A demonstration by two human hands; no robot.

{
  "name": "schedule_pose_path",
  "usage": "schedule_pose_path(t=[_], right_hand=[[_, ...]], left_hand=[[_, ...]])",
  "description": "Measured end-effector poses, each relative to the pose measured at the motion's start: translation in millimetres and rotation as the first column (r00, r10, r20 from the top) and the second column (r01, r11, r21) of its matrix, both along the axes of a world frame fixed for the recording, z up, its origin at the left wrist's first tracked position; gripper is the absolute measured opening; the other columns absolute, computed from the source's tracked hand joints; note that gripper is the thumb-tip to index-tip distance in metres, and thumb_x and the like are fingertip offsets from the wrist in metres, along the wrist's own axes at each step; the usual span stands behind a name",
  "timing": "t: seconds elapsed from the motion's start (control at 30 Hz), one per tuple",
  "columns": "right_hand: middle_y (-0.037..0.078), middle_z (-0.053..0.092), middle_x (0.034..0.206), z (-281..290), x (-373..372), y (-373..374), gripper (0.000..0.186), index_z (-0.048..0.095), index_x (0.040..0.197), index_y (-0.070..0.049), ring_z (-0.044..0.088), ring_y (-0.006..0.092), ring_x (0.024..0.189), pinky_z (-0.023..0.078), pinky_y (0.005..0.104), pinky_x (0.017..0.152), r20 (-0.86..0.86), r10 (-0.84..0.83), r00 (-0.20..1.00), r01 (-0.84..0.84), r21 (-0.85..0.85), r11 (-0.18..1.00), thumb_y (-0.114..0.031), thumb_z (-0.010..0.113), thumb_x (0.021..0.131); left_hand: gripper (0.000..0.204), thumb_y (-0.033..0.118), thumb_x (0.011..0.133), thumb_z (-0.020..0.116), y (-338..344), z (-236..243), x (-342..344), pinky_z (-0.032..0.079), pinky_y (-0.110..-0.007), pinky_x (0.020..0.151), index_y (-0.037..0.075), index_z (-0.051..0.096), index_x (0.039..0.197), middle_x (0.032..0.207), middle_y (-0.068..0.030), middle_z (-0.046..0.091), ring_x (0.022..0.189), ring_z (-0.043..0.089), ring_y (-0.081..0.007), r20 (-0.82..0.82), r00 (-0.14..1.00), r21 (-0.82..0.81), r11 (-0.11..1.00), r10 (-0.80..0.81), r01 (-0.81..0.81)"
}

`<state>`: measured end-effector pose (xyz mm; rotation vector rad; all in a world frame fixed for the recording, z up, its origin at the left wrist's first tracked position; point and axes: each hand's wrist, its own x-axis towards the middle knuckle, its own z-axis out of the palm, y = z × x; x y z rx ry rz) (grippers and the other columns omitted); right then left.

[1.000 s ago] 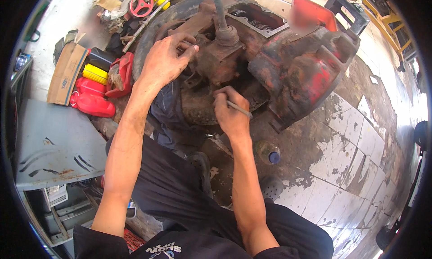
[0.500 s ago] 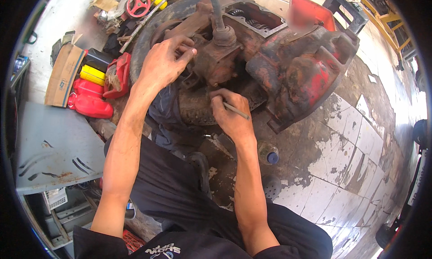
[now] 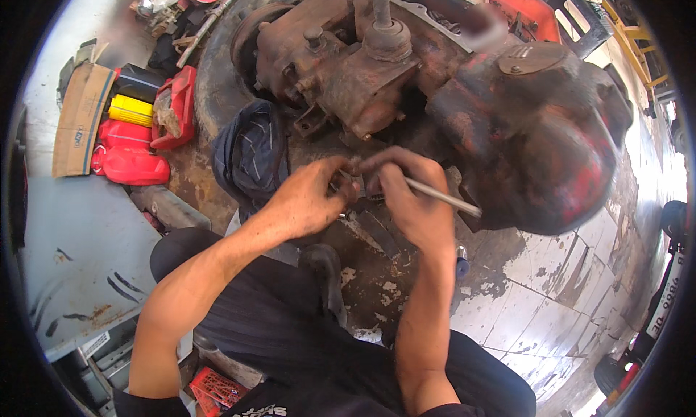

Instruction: The person sits on the floor and uses a wrench to loosen and remove bolts from a small engine. They then use a screwdriver to pry and remove a component from the engine block. Finally, they use a brush to clean the exposed internal parts of the engine.

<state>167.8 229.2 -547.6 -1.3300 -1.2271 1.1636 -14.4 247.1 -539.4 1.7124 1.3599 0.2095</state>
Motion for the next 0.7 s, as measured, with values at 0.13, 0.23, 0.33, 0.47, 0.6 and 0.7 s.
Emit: schedule_pose_path(t=[0.13,0.23,0.33,0.47,0.6,0.7], right_hand=[[0.007,0.066,0.074,16.4,9.0,-2.4,0.027,0.07,0.095,0.006,0.056,0.0088,0.066,0.043,0.0236,0.06,-0.018,-0.168,0.986,0.168,0.043,0.985,-0.003,0.045,0.091],[0.009,0.066,0.076,16.2,4.8,-0.4,0.026,0.069,0.092,0.007,0.057,0.0095,0.068,0.044,0.0239,0.061,0.007,-0.262,0.965,0.261,0.06,0.964,-0.004,0.045,0.09],[0.011,0.065,0.078,9.8,2.8,-0.8,0.025,0.066,0.088,0.006,0.058,0.0115,0.067,0.044,0.0249,0.06,0.037,-0.222,0.974,0.22,0.041,0.975,-0.004,0.044,0.089],[0.012,0.065,0.08,8.7,-0.1,2.5,0.024,0.064,0.085,0.007,0.059,0.0135,0.067,0.043,0.0254,0.059,0.027,-0.318,0.948,0.317,0.022,0.948,-0.005,0.043,0.087],[0.012,0.065,0.081,1.7,-1.7,3.5,0.023,0.065,0.085,0.005,0.059,0.0138,0.067,0.044,0.0258,0.059,0.018,-0.311,0.95,0.309,0.058,0.949,-0.005,0.044,0.087],[0.013,0.065,0.079,-2.6,-9.5,6.2,0.022,0.065,0.084,0.004,0.059,0.0146,0.065,0.044,0.0268,0.059,0.065,-0.317,0.946,0.312,0.085,0.946,-0.003,0.045,0.085]], left_hand=[[0.047,0.022,0.097,0.062,3.4,3.7,1.0,0.051,-0.029,0.073,-0.003,0.05,0.135,0.095,-0.0098,0.065,0.081,0.062,-0.0135,0.118,0.986,-0.311,0.947,0.121,-0.079],[0.049,0.021,0.099,0.062,5.5,-5.9,3.7,0.051,-0.029,0.074,-0.004,0.046,0.137,0.1,-0.0095,0.062,0.085,0.062,-0.0148,0.313,0.878,-0.445,0.872,0.363,-0.202],[0.05,0.022,0.099,0.061,9.6,-4.0,5.8,0.052,-0.031,0.079,-0.003,0.044,0.138,0.112,-0.0117,0.059,0.091,0.061,-0.0165,0.373,0.8,-0.562,0.801,0.469,-0.207],[0.05,0.02,0.099,0.062,8.7,-5.9,6.5,0.051,-0.03,0.083,-0.003,0.045,0.139,0.124,-0.0124,0.053,0.1,0.058,-0.0149,0.434,0.709,-0.644,0.741,0.556,-0.187],[0.049,0.017,0.098,0.061,10.3,-7.4,8.6,0.051,-0.03,0.085,-0.003,0.047,0.14,0.127,-0.0112,0.052,0.103,0.057,-0.0145,0.437,0.638,-0.704,0.683,0.634,-0.196],[0.046,0.016,0.097,0.059,13.3,-6.6,10.4,0.05,-0.031,0.086,-0.002,0.049,0.138,0.127,-0.0106,0.052,0.103,0.057,-0.016,0.399,0.596,-0.761,0.614,0.697,-0.207]])
